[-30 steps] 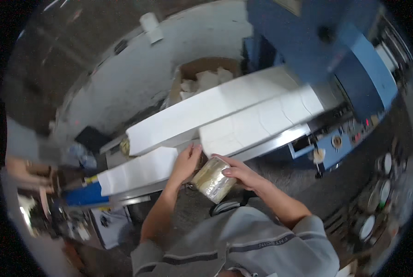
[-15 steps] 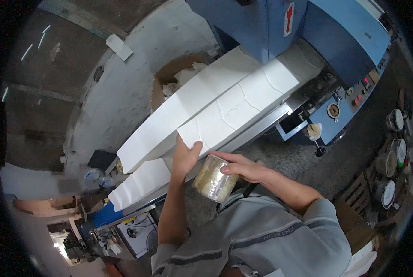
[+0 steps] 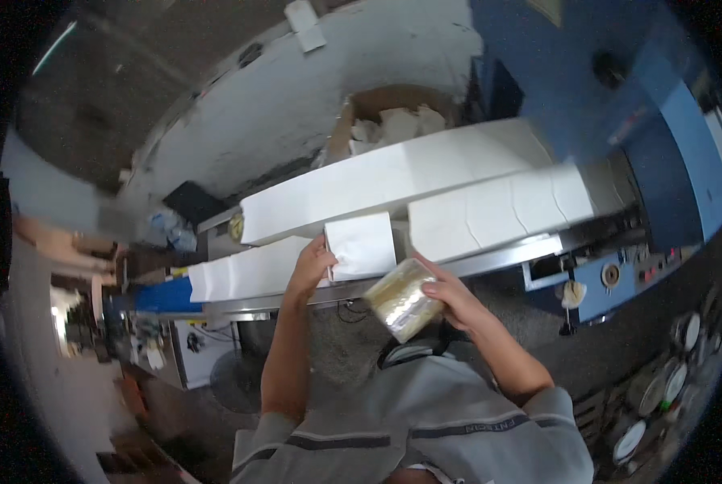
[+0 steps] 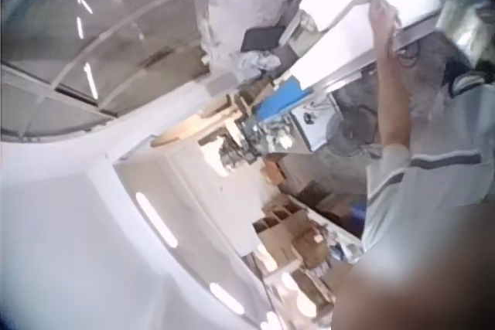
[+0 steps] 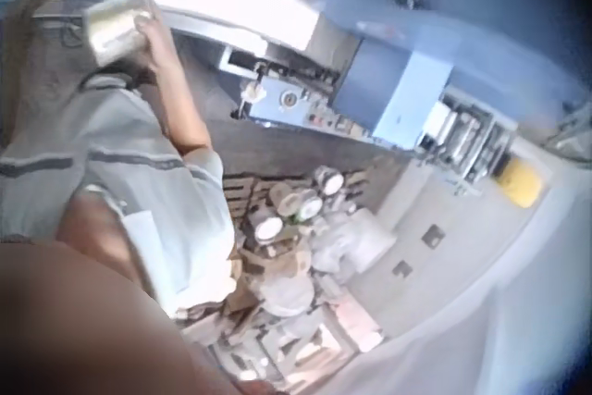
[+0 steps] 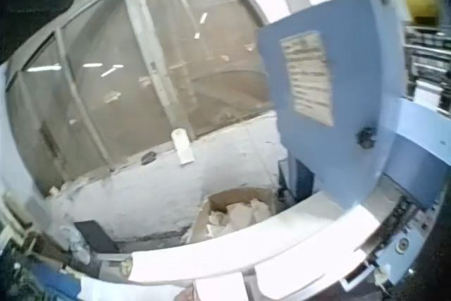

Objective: Organizing and aligning paper product blocks on a conveyor belt in a paper mill.

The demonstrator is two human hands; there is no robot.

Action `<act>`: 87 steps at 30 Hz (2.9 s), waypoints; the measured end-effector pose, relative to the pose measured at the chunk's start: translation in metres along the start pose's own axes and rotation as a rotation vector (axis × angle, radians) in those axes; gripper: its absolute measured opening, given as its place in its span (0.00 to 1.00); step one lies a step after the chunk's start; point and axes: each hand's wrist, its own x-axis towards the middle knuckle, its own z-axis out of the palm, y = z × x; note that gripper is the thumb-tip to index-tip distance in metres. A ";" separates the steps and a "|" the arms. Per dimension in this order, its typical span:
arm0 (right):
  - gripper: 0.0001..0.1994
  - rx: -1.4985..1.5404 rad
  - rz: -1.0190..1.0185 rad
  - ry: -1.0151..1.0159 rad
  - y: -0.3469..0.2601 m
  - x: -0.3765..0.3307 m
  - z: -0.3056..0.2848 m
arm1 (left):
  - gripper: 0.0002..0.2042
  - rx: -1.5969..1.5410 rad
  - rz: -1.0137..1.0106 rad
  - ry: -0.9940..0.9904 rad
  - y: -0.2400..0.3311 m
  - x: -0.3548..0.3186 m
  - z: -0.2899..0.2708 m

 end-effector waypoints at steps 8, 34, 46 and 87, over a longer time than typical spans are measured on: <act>0.49 -0.116 -0.048 0.084 -0.001 -0.001 0.001 | 0.24 1.286 0.772 0.227 0.050 -0.029 0.056; 0.47 -0.014 -0.140 0.105 -0.034 -0.085 -0.055 | 0.43 0.767 0.077 -0.034 0.089 0.023 0.230; 0.38 0.166 -0.131 0.020 -0.012 -0.054 -0.046 | 0.35 0.326 0.221 -0.008 0.031 0.034 0.135; 0.29 0.010 -0.106 0.370 0.103 -0.005 0.088 | 0.39 -0.842 -0.038 -0.476 -0.028 -0.125 -0.016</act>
